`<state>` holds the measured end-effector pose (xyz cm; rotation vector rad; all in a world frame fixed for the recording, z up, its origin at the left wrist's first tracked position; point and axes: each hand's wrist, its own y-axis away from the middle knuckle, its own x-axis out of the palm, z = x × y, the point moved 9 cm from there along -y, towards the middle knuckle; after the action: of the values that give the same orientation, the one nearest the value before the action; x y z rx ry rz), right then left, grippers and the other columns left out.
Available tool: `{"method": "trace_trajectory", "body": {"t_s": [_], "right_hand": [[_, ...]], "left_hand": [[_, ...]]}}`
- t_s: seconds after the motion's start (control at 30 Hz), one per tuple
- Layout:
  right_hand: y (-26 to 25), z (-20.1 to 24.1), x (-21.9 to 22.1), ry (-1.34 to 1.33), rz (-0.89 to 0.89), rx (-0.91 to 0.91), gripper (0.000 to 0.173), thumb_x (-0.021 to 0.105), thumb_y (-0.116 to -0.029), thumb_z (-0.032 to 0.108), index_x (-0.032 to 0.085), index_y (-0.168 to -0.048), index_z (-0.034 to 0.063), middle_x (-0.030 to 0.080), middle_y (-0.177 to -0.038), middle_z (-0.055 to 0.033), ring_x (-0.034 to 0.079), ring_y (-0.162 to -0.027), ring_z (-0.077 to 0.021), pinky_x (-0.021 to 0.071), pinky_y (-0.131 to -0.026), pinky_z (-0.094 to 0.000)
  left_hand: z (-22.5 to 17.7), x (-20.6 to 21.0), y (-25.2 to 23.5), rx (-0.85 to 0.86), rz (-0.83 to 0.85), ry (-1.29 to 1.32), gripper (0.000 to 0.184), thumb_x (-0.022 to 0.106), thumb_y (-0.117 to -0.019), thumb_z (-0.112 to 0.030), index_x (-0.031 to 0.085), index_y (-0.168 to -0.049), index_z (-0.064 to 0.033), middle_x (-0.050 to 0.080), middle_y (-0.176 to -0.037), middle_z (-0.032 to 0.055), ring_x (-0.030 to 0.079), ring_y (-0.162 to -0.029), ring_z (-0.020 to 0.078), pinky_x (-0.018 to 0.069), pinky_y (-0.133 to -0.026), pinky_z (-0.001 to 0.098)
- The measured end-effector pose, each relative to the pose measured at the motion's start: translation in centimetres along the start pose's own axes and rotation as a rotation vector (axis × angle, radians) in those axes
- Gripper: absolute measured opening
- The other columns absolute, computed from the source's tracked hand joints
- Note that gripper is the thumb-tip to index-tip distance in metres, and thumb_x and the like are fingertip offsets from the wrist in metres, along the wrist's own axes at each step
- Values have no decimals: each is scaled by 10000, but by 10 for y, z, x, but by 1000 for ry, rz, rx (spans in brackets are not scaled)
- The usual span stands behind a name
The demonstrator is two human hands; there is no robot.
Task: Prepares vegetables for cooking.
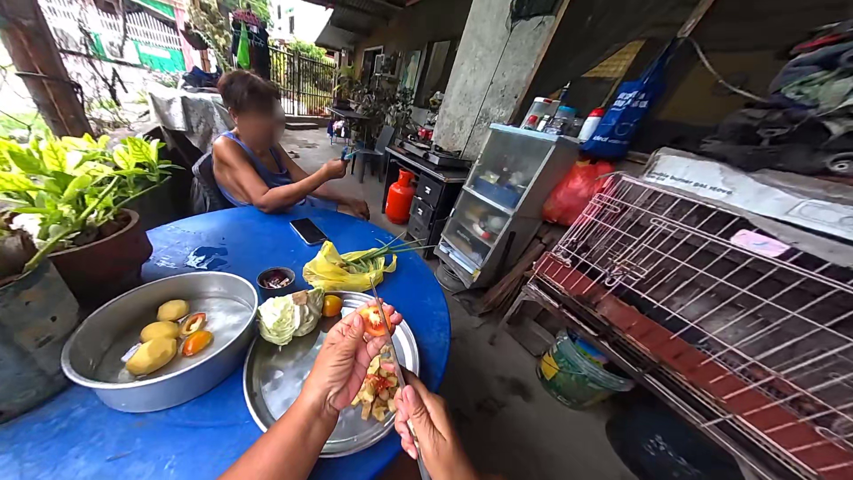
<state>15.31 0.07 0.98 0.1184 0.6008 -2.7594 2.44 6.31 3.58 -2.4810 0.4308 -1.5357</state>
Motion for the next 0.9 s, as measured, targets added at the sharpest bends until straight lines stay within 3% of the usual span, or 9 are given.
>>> {"method": "trace_trajectory", "body": {"t_s": [0.4, 0.63, 0.73, 0.9], "right_hand": [[2, -1, 2, 104, -11, -38, 499, 355, -1120, 306, 558, -1385, -65, 524, -720, 28, 474, -527, -15, 447, -467, -187], [4, -1, 2, 159, -23, -56, 527, 349, -1119, 335, 574, -1363, -74, 539, -714, 20, 489, -529, -14, 462, -474, -189], [3, 0, 2, 151, -32, -65, 545, 350, -1120, 367, 582, -1351, -69, 537, -714, 24, 483, -531, -7, 463, -481, -183], [1, 1, -1, 135, -68, -65, 551, 361, -1115, 398, 612, -1291, -60, 546, -738, 28, 481, -538, 13, 460, -481, -163]], "left_hand": [[-1, -2, 2, 10, -58, 16, 300, 459, -1081, -119, 581, -1282, 67, 713, -1170, 234, 723, -1089, 291, 590, -959, 355], [5, -4, 5, 14, -88, 43, 311, 418, -1096, -141, 558, -1291, 58, 711, -1164, 232, 722, -1083, 313, 591, -963, 392], [11, -4, 6, 1, -63, 23, 321, 475, -1083, -183, 570, -1289, 43, 706, -1178, 221, 707, -1107, 333, 568, -996, 463], [20, 1, 10, -35, -1, -29, 353, 549, -1057, -230, 591, -1298, 23, 714, -1172, 207, 714, -1089, 290, 577, -969, 408]]}}
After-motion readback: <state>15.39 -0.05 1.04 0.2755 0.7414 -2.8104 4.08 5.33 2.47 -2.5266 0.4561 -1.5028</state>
